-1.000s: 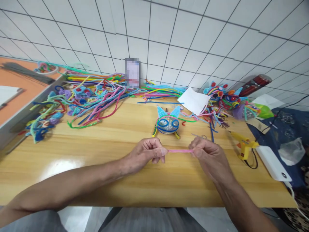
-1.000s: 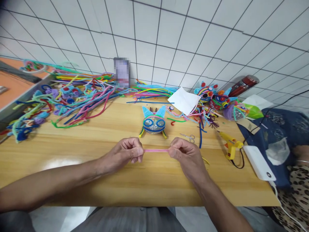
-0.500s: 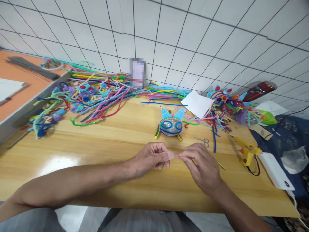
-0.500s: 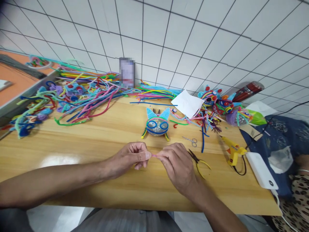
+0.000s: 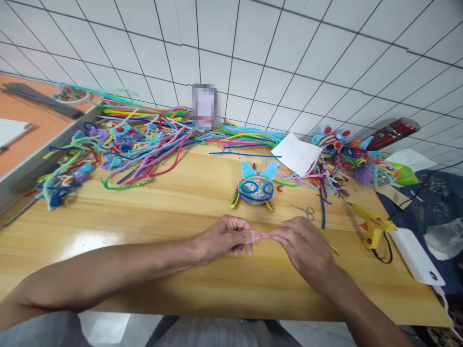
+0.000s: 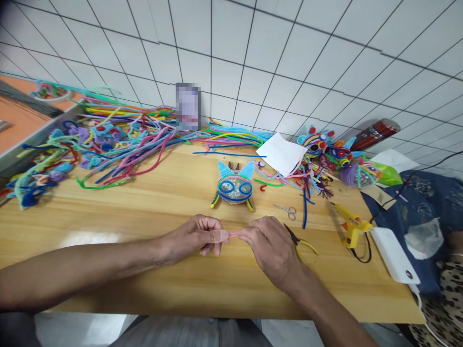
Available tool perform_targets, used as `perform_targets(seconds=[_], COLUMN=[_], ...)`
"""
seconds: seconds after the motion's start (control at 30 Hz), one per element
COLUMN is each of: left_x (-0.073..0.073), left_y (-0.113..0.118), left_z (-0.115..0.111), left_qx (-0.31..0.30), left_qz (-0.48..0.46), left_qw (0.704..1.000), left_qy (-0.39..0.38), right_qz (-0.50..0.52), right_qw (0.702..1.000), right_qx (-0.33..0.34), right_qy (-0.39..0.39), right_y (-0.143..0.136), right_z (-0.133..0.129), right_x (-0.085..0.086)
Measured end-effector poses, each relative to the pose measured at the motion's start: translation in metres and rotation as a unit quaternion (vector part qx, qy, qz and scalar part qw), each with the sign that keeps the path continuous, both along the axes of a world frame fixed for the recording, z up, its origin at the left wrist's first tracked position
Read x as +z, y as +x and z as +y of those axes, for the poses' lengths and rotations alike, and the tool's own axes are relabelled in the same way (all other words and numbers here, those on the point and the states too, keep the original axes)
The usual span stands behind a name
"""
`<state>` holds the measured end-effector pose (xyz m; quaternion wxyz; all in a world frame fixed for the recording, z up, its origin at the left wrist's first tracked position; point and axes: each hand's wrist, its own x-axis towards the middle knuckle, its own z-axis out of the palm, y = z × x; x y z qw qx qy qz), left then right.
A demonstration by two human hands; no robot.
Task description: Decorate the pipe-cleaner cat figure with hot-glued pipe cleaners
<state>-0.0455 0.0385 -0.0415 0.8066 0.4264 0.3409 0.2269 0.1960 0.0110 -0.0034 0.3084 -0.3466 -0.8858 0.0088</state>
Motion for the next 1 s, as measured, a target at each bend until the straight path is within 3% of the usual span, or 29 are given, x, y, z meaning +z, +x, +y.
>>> perform_targets(seconds=[0.17, 0.33, 0.57, 0.67, 0.83, 1.0], left_x=[0.001, 0.002, 0.004, 0.002, -0.005, -0.01], left_y=[-0.003, -0.004, 0.001, -0.001, -0.006, -0.005], left_z=[0.003, 0.007, 0.009, 0.01, 0.009, 0.01], left_qx=[-0.021, -0.026, 0.024, 0.033, 0.053, 0.042], left_qz=[0.023, 0.034, 0.016, 0.006, -0.025, -0.006], left_qw=[0.999, 0.999, 0.999, 0.999, 0.998, 0.999], left_qy=[-0.008, -0.029, -0.03, -0.026, -0.008, 0.011], right_qz=[-0.015, -0.014, 0.041, 0.089, 0.228, 0.285], right_qw=[1.0, 1.0, 0.997, 0.988, 0.921, 0.857], right_qx=[0.011, -0.017, -0.04, -0.095, -0.202, -0.186], right_qy=[-0.025, -0.002, -0.055, -0.078, -0.243, -0.386], right_y=[0.015, 0.024, 0.016, 0.021, 0.027, 0.019], right_z=[0.001, 0.007, 0.014, 0.017, 0.018, 0.018], right_x=[0.002, 0.0, -0.002, -0.005, -0.008, -0.009])
